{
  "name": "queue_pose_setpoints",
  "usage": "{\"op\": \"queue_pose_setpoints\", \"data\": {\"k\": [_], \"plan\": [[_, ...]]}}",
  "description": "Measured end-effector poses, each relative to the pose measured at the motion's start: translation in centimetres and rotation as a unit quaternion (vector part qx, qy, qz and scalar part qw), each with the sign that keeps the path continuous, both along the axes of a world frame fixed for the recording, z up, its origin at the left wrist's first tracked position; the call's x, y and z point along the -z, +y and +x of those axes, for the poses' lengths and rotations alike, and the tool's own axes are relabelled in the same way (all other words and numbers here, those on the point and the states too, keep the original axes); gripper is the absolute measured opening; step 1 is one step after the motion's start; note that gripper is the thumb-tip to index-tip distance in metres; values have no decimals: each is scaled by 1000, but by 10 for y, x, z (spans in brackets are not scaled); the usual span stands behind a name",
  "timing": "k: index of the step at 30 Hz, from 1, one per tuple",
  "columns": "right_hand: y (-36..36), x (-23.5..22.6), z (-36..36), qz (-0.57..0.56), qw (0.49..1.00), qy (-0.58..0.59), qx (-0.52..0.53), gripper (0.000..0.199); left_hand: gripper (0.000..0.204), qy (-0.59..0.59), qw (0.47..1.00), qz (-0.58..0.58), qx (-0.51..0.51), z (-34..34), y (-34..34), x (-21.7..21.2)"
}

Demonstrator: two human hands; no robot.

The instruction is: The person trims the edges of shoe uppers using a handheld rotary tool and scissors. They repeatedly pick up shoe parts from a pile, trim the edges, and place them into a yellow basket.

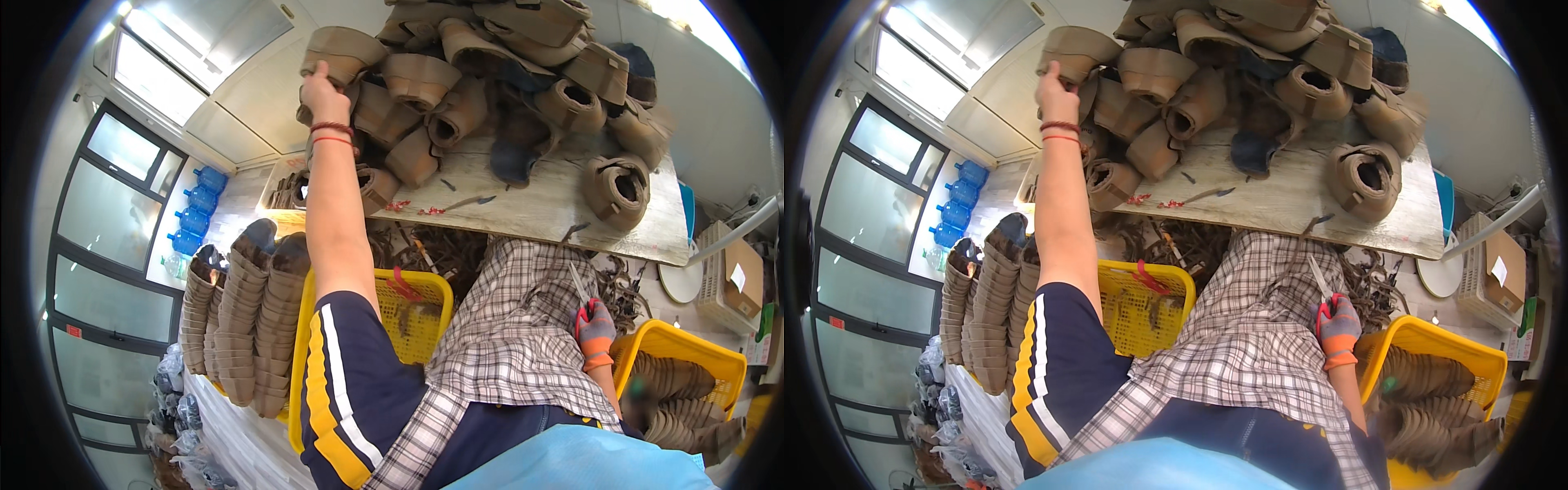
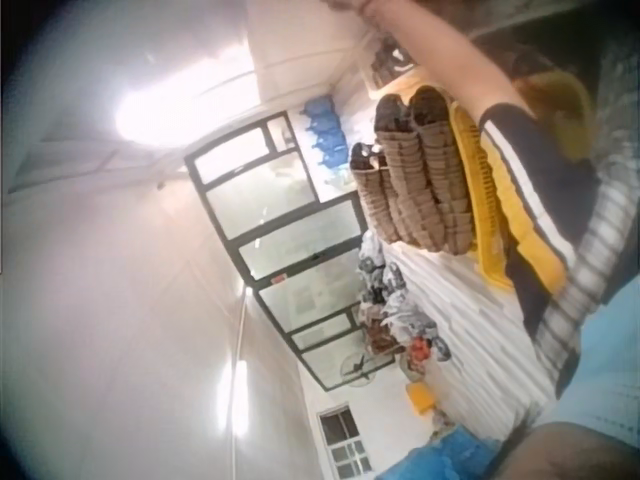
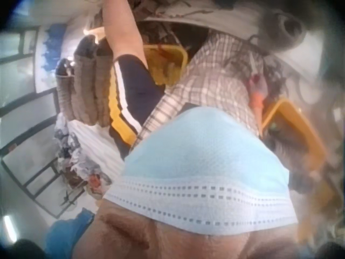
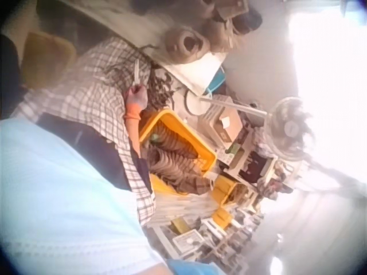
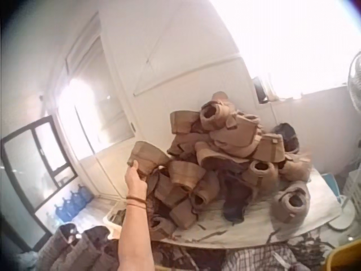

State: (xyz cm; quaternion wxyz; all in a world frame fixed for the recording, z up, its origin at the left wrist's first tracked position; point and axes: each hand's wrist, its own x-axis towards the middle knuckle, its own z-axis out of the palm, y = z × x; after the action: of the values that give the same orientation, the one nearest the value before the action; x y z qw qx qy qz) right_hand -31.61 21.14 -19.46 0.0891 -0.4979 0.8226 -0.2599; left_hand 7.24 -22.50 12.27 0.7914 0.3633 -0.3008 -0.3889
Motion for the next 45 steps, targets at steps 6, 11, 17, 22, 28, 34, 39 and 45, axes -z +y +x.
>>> {"op": "queue_pose_setpoints", "data": {"k": [6,11,17,22,28,34,39,45], "plan": [[23,6,-21,-83,994,-66,31,36,34,-5,981,-68,182,55,119,7],[25,-71,-39,-154,984,-88,-23,42,42,127,866,103,473,35,200,100],[-23,-127,5,-134,968,27,-212,32,42,201,711,336,584,-15,275,290],[-52,-91,19,15,945,134,-297,31,36,158,693,354,608,-11,278,310],[-66,-66,22,115,922,200,-310,34,39,138,700,329,619,-7,291,307],[-61,-80,23,67,921,181,-340,32,41,152,721,316,598,-5,300,313],[-68,-102,43,89,898,173,-394,29,41,143,721,321,597,-10,300,308],[-89,-85,64,161,861,222,-429,27,41,141,727,324,589,-12,301,304]]}}
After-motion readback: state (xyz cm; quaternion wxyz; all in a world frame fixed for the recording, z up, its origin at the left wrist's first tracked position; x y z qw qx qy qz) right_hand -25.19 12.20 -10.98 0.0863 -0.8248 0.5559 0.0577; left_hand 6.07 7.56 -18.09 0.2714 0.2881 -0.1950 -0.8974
